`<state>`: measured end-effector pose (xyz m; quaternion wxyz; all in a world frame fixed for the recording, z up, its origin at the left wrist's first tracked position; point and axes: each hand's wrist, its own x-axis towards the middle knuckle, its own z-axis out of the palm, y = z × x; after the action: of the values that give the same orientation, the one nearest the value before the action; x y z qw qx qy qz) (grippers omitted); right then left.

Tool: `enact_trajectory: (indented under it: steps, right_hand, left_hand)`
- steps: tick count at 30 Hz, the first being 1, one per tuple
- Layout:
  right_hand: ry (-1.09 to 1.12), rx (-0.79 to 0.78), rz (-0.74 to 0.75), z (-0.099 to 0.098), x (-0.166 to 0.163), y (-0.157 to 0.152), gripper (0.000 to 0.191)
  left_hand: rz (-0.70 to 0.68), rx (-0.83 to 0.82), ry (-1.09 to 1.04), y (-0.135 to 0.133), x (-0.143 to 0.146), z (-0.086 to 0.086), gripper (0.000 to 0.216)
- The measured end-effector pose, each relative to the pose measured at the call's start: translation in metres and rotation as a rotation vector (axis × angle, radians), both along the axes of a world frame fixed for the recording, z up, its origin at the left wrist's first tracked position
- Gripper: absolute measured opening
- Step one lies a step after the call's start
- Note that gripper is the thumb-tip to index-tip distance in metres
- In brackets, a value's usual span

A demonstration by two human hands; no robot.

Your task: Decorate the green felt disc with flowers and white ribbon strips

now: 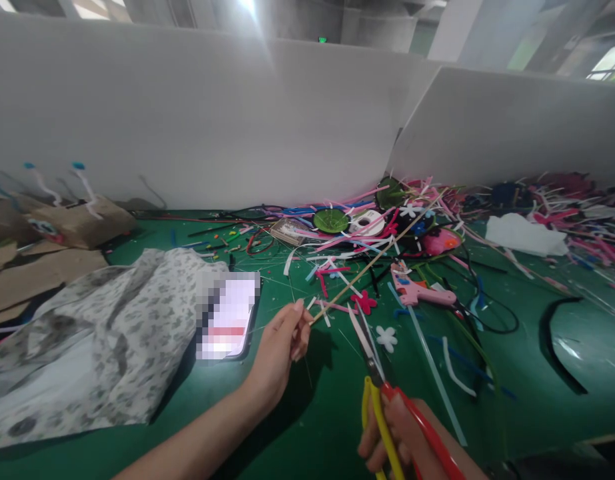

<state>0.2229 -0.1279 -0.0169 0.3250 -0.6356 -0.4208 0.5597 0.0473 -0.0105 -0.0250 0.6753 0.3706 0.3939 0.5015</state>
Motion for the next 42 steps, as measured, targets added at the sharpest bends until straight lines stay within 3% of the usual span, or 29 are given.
enact_trajectory:
  steps: [6,17,23,28,42]
  right_hand:
    - [0.023,-0.048,0.133,0.013,-0.012,0.018,0.065]
    - [0.045,-0.139,0.198,0.000,-0.011,0.029,0.067]
    - [0.075,-0.137,0.122,0.008,0.004,0.026,0.070]
    - [0.055,-0.164,-0.003,0.013,0.015,0.025,0.073]
    - [0.064,-0.146,0.061,0.013,0.015,0.027,0.072]
  left_hand:
    - [-0.050,0.009,0.072,-0.003,-0.003,-0.004,0.034]
    - [-0.118,0.059,0.196,-0.005,-0.003,-0.009,0.036]
    - [-0.053,0.030,0.145,0.000,-0.006,-0.007,0.035]
    - [-0.087,0.024,0.146,-0.001,-0.006,-0.008,0.035]
    - [-0.111,0.017,0.148,-0.002,-0.003,-0.006,0.035]
